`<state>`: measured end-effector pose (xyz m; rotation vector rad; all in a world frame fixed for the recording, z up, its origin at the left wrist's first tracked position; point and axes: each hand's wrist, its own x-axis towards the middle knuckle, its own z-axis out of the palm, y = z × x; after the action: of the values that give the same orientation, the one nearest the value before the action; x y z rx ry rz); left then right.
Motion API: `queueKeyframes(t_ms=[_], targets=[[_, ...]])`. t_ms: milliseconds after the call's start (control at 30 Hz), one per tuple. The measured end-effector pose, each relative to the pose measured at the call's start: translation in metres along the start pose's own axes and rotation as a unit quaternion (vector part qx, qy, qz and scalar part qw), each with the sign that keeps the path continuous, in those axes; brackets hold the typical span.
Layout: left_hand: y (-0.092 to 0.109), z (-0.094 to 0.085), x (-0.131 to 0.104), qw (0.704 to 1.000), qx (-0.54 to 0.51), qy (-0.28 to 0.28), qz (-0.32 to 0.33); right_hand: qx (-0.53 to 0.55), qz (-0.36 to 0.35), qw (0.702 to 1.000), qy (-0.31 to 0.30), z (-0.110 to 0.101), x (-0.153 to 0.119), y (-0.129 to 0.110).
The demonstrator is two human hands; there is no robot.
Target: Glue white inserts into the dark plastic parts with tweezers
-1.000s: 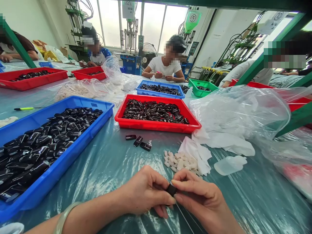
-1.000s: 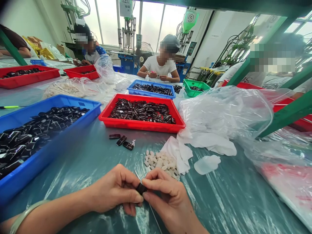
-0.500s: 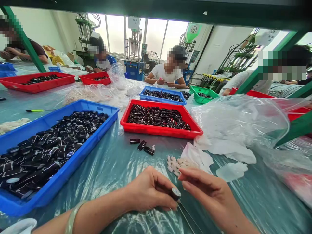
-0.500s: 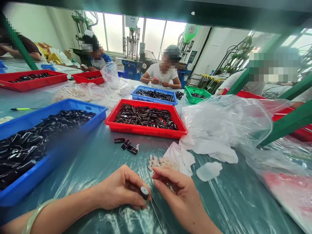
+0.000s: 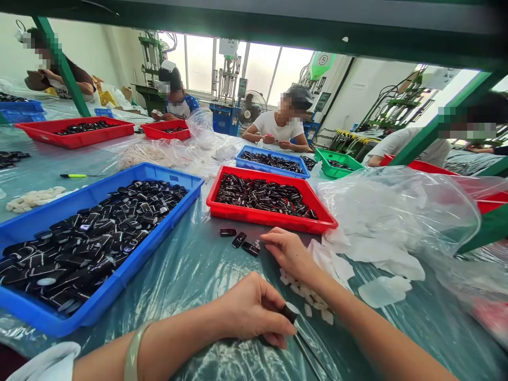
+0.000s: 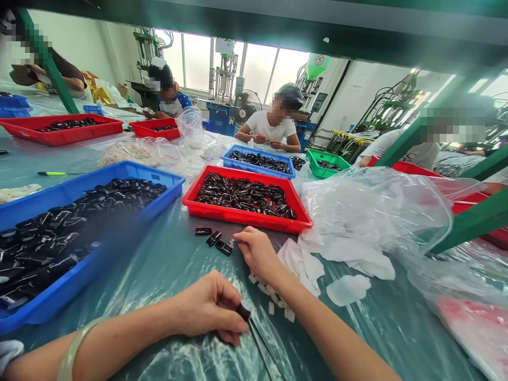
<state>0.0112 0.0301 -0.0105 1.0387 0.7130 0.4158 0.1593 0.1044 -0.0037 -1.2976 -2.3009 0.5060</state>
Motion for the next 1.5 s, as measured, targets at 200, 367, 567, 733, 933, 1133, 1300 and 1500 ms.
queueKeyframes(t_ms=[200, 367, 567, 733, 933, 1133, 1300, 1500], targets=[[0.0, -0.001, 0.001, 1.0, -0.004, 0.009, -0.013, -0.043, 0.008, 0.999, -0.025, 0.015, 0.014, 0.012], [0.002, -0.003, 0.0, 1.0, 0.006, 0.01, -0.012, -0.036, 0.026, 0.999, -0.024, 0.015, 0.007, 0.011], [0.002, -0.003, -0.001, 0.998, 0.051, 0.017, 0.031, 0.05, 0.075, 0.996, -0.012, -0.012, -0.032, -0.011], [0.0, -0.001, -0.003, 0.987, 0.137, 0.014, 0.083, 0.187, 0.11, 0.972, -0.094, -0.04, -0.077, -0.035], [0.005, 0.0, -0.007, 0.962, 0.254, 0.012, 0.097, 0.435, 0.227, 0.859, -0.146, -0.039, -0.095, -0.042], [0.007, -0.001, -0.01, 0.941, 0.313, -0.003, 0.128, 0.466, 0.256, 0.832, -0.161, -0.035, -0.095, -0.039], [0.005, -0.003, -0.008, 0.936, 0.32, -0.01, 0.146, 0.475, 0.26, 0.823, -0.169, -0.035, -0.096, -0.039], [0.005, -0.004, -0.008, 0.931, 0.335, -0.008, 0.149, 0.489, 0.268, 0.813, -0.166, -0.033, -0.096, -0.04]])
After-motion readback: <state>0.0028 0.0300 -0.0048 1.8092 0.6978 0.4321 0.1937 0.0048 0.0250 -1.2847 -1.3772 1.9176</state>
